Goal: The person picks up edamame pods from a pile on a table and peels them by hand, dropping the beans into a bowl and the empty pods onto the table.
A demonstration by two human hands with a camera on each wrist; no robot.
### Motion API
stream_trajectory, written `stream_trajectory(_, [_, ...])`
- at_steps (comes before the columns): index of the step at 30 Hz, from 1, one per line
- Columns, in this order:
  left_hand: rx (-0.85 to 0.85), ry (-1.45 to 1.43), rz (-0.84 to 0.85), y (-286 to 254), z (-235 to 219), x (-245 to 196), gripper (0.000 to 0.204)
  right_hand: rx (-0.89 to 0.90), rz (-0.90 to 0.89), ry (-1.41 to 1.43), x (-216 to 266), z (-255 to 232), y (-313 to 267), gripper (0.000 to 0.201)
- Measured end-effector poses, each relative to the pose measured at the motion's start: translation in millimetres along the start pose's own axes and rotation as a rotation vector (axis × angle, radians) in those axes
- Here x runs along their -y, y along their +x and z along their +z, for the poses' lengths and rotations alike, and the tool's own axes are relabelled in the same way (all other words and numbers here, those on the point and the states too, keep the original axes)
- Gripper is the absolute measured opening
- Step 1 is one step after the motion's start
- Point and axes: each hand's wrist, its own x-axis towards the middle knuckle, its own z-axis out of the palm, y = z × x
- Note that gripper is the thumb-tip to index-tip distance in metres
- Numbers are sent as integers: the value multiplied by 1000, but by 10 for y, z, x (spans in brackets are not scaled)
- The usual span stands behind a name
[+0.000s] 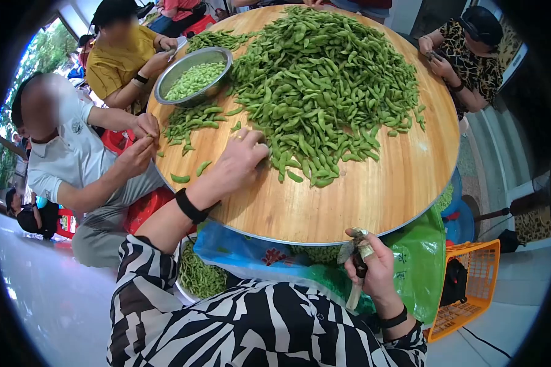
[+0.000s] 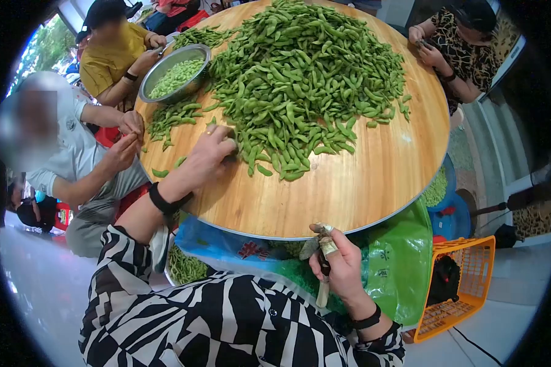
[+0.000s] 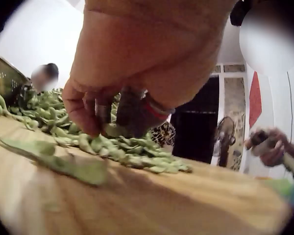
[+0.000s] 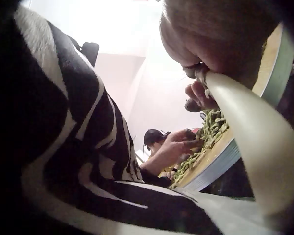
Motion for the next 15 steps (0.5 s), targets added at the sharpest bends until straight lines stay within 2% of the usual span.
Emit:
stream_trajectory(1, [-87, -103, -43, 0, -1, -26, 27, -9, -2, -6, 2, -5, 0, 36])
stream_trajectory(2, [-83, -108, -36, 1, -8, -53, 27, -18, -2, -3, -5, -11, -3, 36])
stream_trajectory(4, [121, -318, -262, 71, -150, -249, 20, -48, -18, 25, -12, -43, -24, 39])
stream_trajectory(6, [130, -986, -469, 126, -208, -751, 17, -24, -25, 31, 110, 65, 29, 40])
stream_trajectory(8, [149, -1097, -402, 115, -48, -968, 18, 71, -65, 61, 122, 117, 89, 44])
stream_trajectory(10, [219, -1459, -432, 135, -13, -1221, 17, 95, -93, 59, 136, 157, 95, 46])
stream_trajectory(12, [262, -1470, -425, 153, 2, -1365, 18, 77, -108, 71, 115, 169, 96, 48])
stream_trajectory(14, [261, -1518, -498, 157, 57, -1446, 20, 111, -141, 89, 96, 166, 92, 48])
stream_trajectory(15, [317, -1494, -526, 175, 28, -1440, 22, 101, -144, 88, 89, 170, 83, 48])
